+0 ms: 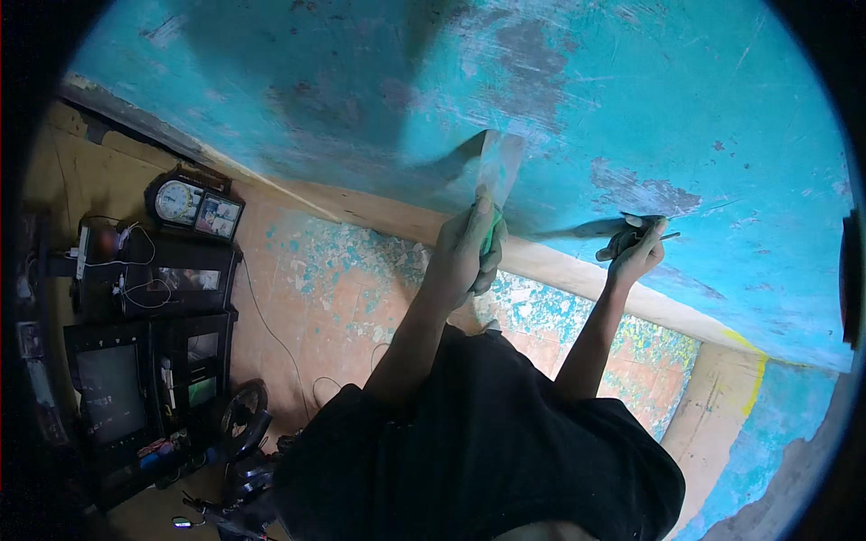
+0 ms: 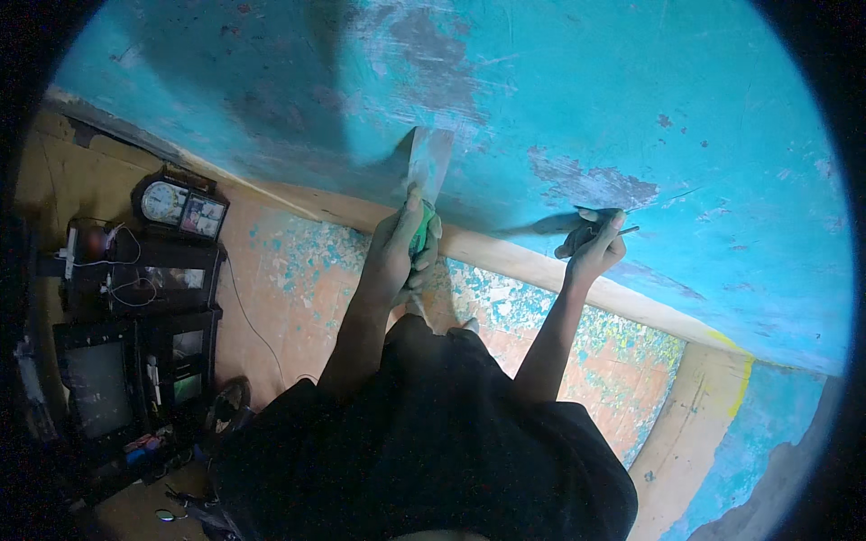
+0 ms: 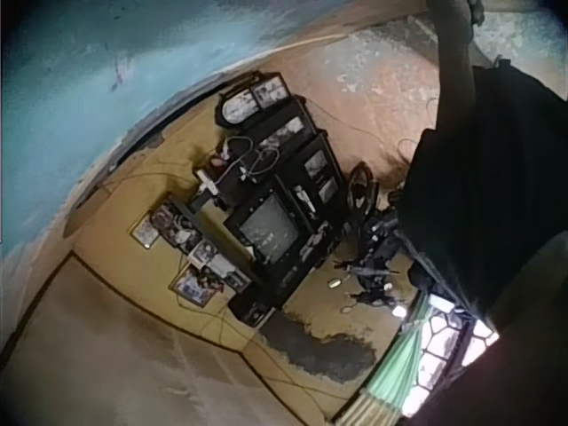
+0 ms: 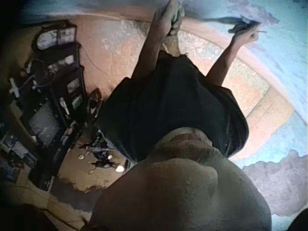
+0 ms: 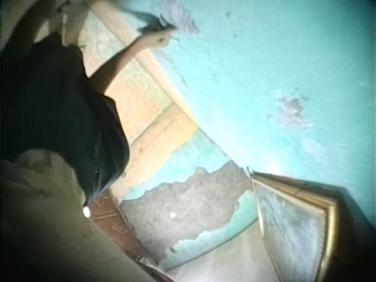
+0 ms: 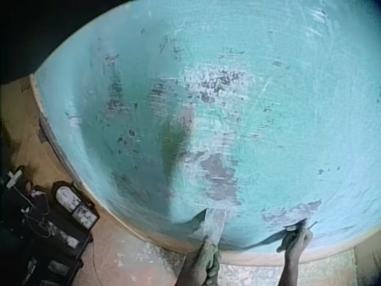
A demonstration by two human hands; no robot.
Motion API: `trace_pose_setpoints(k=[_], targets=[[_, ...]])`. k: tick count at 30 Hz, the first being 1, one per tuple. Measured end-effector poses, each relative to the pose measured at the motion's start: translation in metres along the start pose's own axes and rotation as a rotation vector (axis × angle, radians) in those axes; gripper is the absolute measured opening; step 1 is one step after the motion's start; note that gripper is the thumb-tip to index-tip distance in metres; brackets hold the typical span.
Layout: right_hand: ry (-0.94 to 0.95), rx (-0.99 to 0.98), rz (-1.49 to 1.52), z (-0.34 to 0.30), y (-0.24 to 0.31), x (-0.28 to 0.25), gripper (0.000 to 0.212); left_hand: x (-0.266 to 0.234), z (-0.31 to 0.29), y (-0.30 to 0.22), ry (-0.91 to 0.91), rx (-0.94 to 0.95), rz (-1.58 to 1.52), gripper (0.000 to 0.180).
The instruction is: The person scrapes paint off the wall using a scraper.
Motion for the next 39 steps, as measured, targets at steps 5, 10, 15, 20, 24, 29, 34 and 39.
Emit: trace_pose_setpoints(k=[5,10,15,20,24,29,34,39], targets=[[-0.031,0.043,-0.024,-0.004,-0.002,0.001,0.061,0.003,0.005,-0.015,0.005,0.019,0.004,0.05],[-0.003,0.008,0.001,-0.004,0.001,0.001,0.062,0.002,0.005,-0.003,-0.012,0.025,-0.003,0.051],[-0.021,-0.016,0.013,0.001,0.0,0.002,0.062,0.009,0.009,-0.021,-0.027,0.049,-0.012,0.052],[-0.001,0.011,-0.013,-0.001,-0.001,0.004,0.063,0.006,0.008,-0.005,0.021,-0.03,-0.09,0.052],[-0.003,-0.03,0.0,0.001,0.001,0.0,0.063,0.01,0.006,-0.014,0.026,-0.026,-0.082,0.051],[-0.039,0.023,-0.012,-0.004,0.002,0.005,0.061,0.008,0.004,0.002,0.041,-0.088,-0.113,0.052],[-0.038,0.015,0.0,-0.004,0.001,0.002,0.062,0.015,0.003,-0.012,0.081,-0.06,-0.153,0.052],[-0.028,0.006,0.001,-0.001,-0.001,0.001,0.062,0.015,0.001,-0.003,0.049,-0.1,-0.155,0.05]])
Point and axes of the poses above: each hand's wrist, its own z-axis towards the middle knuckle, its own x-axis out of the palm, y = z × x, the point moved 7 cm from there along z, towards the middle knuckle, and after that the axes turned 9 degrees about x, right-handed, at the moved point
